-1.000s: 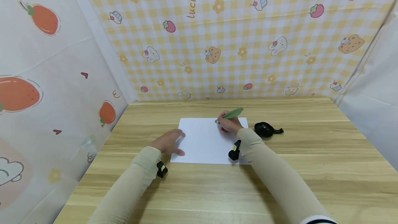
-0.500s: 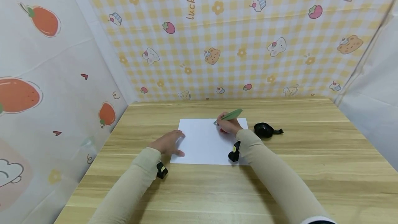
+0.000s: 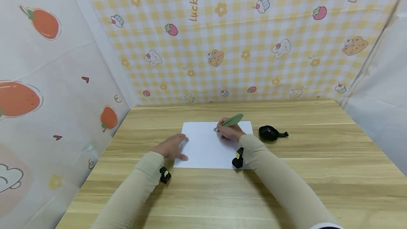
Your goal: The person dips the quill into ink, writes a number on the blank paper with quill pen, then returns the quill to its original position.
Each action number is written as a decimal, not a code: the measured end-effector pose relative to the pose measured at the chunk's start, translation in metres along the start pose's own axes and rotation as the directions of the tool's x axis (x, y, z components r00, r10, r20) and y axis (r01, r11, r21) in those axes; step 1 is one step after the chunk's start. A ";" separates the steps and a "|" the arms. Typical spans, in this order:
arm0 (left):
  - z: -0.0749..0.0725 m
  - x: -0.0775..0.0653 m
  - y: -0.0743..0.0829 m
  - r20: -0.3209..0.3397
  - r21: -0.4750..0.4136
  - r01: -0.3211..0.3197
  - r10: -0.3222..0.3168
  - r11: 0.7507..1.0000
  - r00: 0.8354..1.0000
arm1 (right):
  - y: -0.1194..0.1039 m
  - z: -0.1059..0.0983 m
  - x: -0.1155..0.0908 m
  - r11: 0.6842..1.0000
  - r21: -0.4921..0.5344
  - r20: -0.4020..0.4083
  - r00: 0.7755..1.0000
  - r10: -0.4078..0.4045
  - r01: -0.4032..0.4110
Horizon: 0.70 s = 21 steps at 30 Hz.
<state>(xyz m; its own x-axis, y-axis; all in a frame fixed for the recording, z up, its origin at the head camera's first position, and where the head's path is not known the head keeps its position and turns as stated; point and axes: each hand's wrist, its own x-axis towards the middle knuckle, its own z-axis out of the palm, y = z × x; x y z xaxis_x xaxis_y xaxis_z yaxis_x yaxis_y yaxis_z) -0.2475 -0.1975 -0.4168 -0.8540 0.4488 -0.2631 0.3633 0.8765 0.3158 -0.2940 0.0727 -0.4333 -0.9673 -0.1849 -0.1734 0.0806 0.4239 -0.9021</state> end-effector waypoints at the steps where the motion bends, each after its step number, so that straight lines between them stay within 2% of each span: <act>1: 0.000 0.000 0.000 0.000 0.003 0.001 -0.001 1.000 1.000 | -0.001 0.000 -0.001 1.000 -0.006 0.006 1.000 -0.004 0.004; 10: 0.002 0.002 -0.003 0.002 0.001 0.001 -0.001 1.000 1.000 | 0.000 0.001 -0.006 0.999 0.001 0.064 0.997 -0.049 0.049; 21: 0.001 0.000 -0.001 0.000 0.011 -0.001 0.001 1.000 1.000 | -0.001 0.004 -0.013 0.997 -0.030 0.147 0.987 -0.061 0.066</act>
<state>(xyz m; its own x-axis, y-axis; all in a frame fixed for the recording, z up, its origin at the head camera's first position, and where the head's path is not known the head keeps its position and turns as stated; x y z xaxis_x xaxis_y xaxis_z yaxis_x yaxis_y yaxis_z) -0.2477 -0.1984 -0.4186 -0.8539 0.4493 -0.2629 0.3678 0.8781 0.3059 -0.2809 0.0713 -0.4313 -0.9245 -0.3391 -0.1740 0.0090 0.4369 -0.8994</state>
